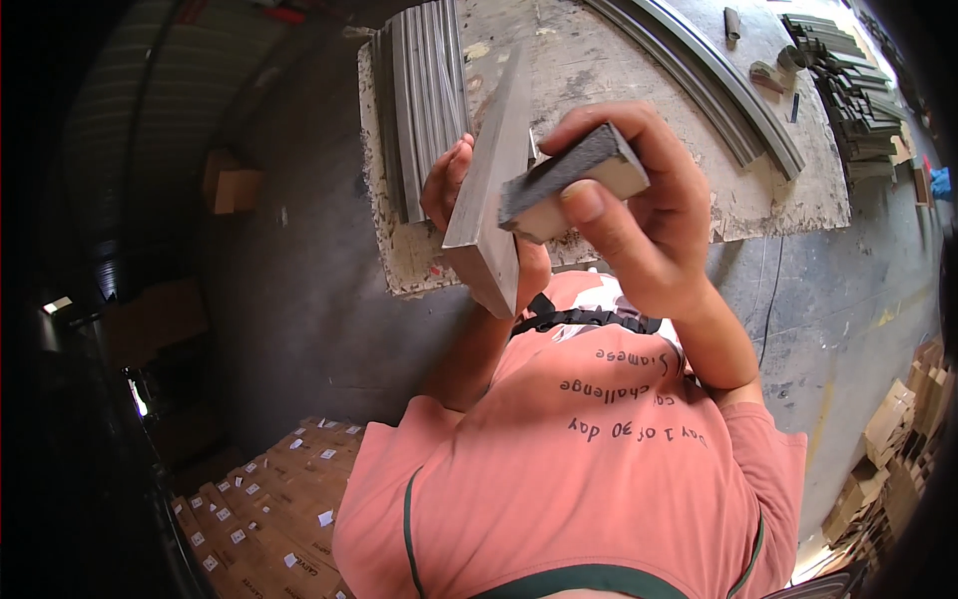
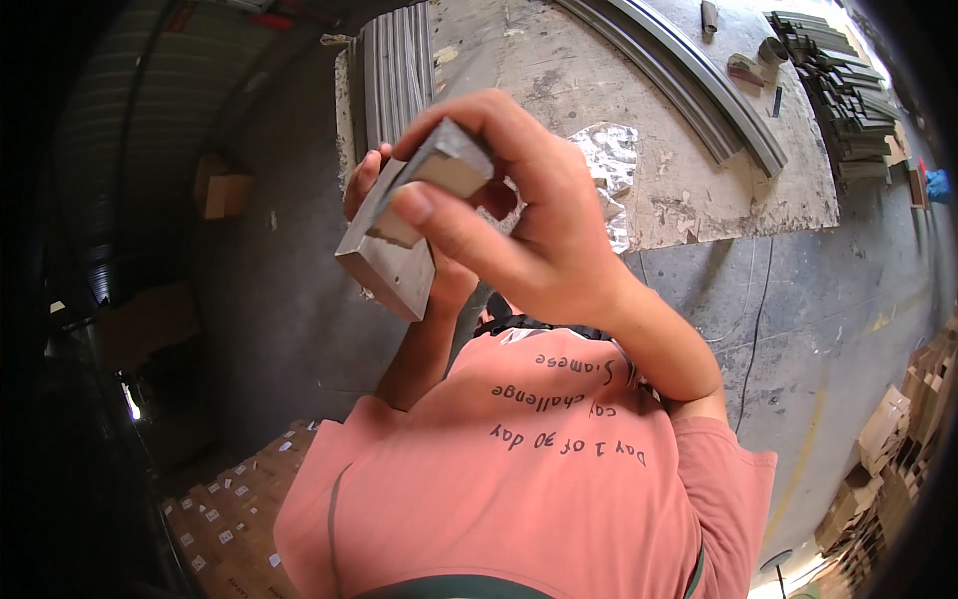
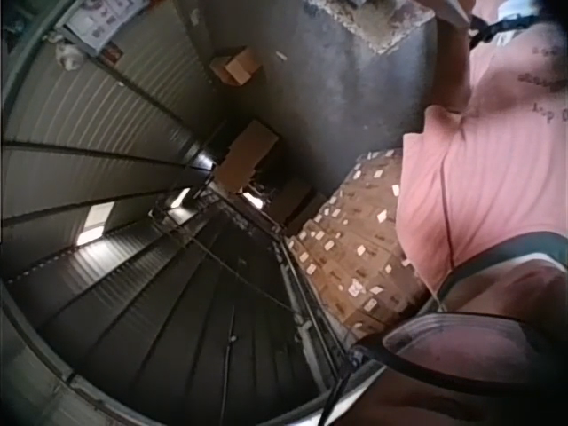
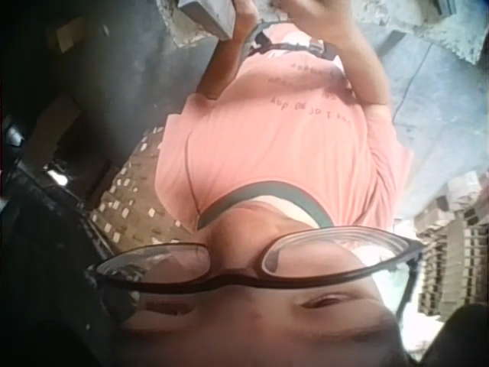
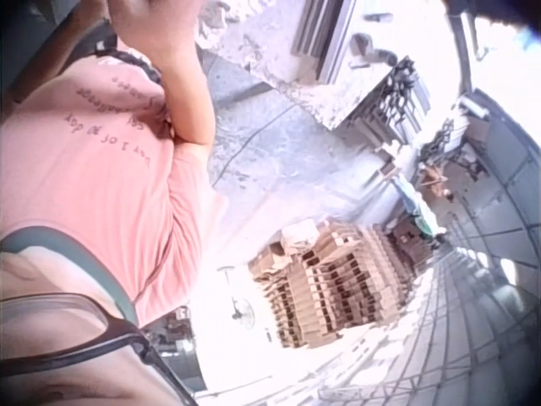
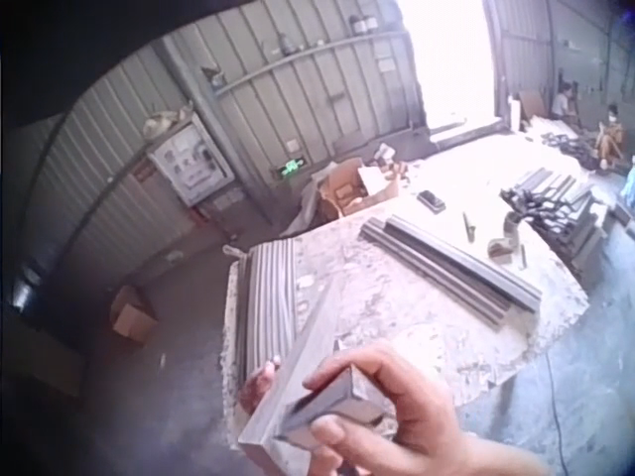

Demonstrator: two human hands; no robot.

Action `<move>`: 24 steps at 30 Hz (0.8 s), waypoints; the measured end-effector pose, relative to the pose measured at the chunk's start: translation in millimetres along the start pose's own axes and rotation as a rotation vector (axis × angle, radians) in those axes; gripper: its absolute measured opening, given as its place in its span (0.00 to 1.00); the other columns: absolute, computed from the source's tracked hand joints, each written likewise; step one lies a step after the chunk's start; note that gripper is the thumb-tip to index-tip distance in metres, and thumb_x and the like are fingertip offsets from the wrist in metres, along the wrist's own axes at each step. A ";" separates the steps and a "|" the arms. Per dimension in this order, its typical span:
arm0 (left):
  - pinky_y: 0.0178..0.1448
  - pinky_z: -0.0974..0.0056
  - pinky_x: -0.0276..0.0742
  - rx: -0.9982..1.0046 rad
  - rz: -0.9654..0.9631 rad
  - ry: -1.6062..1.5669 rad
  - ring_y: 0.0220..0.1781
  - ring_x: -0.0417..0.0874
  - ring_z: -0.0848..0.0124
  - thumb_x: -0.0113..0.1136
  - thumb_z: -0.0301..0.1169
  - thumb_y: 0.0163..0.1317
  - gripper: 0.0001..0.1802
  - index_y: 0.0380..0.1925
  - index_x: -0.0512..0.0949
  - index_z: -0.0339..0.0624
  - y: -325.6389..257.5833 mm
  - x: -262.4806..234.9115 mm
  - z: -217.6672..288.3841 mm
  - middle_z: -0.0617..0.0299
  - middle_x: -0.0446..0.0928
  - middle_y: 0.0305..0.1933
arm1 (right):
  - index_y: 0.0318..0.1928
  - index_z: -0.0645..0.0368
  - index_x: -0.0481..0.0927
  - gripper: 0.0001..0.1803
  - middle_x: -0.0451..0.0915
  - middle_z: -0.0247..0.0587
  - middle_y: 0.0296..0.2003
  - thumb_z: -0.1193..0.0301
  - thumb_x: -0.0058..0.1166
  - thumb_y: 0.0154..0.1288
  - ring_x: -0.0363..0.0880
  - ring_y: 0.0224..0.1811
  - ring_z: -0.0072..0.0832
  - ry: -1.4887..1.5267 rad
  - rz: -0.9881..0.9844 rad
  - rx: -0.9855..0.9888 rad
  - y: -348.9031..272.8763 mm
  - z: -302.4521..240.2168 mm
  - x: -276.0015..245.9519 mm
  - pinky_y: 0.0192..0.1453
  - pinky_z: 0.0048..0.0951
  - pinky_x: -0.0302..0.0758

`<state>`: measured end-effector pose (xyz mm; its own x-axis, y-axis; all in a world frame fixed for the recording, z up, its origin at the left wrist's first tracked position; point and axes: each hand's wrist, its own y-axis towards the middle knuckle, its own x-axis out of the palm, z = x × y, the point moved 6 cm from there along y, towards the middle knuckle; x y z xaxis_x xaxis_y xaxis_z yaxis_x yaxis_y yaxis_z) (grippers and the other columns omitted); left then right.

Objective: Sanding the edges and surfaces of decorative wood mouldings using a sanding block.

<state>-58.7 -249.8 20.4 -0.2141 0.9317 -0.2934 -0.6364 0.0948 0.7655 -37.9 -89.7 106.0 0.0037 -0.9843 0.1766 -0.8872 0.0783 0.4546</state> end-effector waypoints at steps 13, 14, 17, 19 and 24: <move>0.67 0.45 0.68 0.318 0.007 0.515 0.66 0.71 0.48 0.50 0.47 0.74 0.33 0.68 0.65 0.33 18.1 -14.4 4.0 0.40 0.68 0.67 | 0.51 0.66 0.78 0.14 0.80 0.37 0.41 0.73 0.62 0.69 0.78 0.39 0.16 -0.145 -0.053 0.043 21.9 17.0 34.1 0.40 0.19 0.75; 0.67 0.45 0.68 0.243 -0.013 0.460 0.66 0.71 0.47 0.50 0.44 0.74 0.32 0.69 0.64 0.31 19.0 -18.1 3.6 0.39 0.68 0.67 | 0.50 0.66 0.78 0.13 0.80 0.36 0.41 0.73 0.61 0.70 0.77 0.38 0.14 -0.118 -0.024 0.074 23.3 28.7 34.0 0.38 0.18 0.74; 0.66 0.49 0.69 -0.181 0.052 0.209 0.64 0.70 0.49 0.56 0.38 0.70 0.35 0.70 0.62 0.25 14.2 -26.3 2.4 0.37 0.66 0.67 | 0.48 0.64 0.77 0.12 0.81 0.38 0.31 0.72 0.63 0.69 0.79 0.29 0.21 -0.126 0.027 0.108 30.8 53.1 36.5 0.33 0.23 0.74; 0.68 0.53 0.68 -0.210 0.078 0.282 0.67 0.69 0.56 0.60 0.33 0.68 0.35 0.69 0.60 0.25 21.0 -35.4 5.9 0.43 0.64 0.67 | 0.45 0.64 0.76 0.13 0.80 0.44 0.24 0.70 0.64 0.68 0.80 0.22 0.31 -0.190 0.047 0.108 37.8 71.4 35.5 0.29 0.30 0.73; 0.65 0.53 0.68 -0.287 0.127 0.144 0.60 0.71 0.56 0.64 0.28 0.61 0.30 0.60 0.62 0.31 21.3 -49.7 3.0 0.47 0.65 0.59 | 0.45 0.65 0.76 0.14 0.80 0.47 0.24 0.68 0.64 0.69 0.79 0.23 0.38 -0.250 0.039 0.137 56.2 110.4 34.5 0.30 0.33 0.73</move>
<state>-59.4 -293.1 53.0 -0.3942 0.8689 -0.2992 -0.7759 -0.1402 0.6151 -138.6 -136.8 41.3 -0.1306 -0.9907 -0.0371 -0.9387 0.1115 0.3263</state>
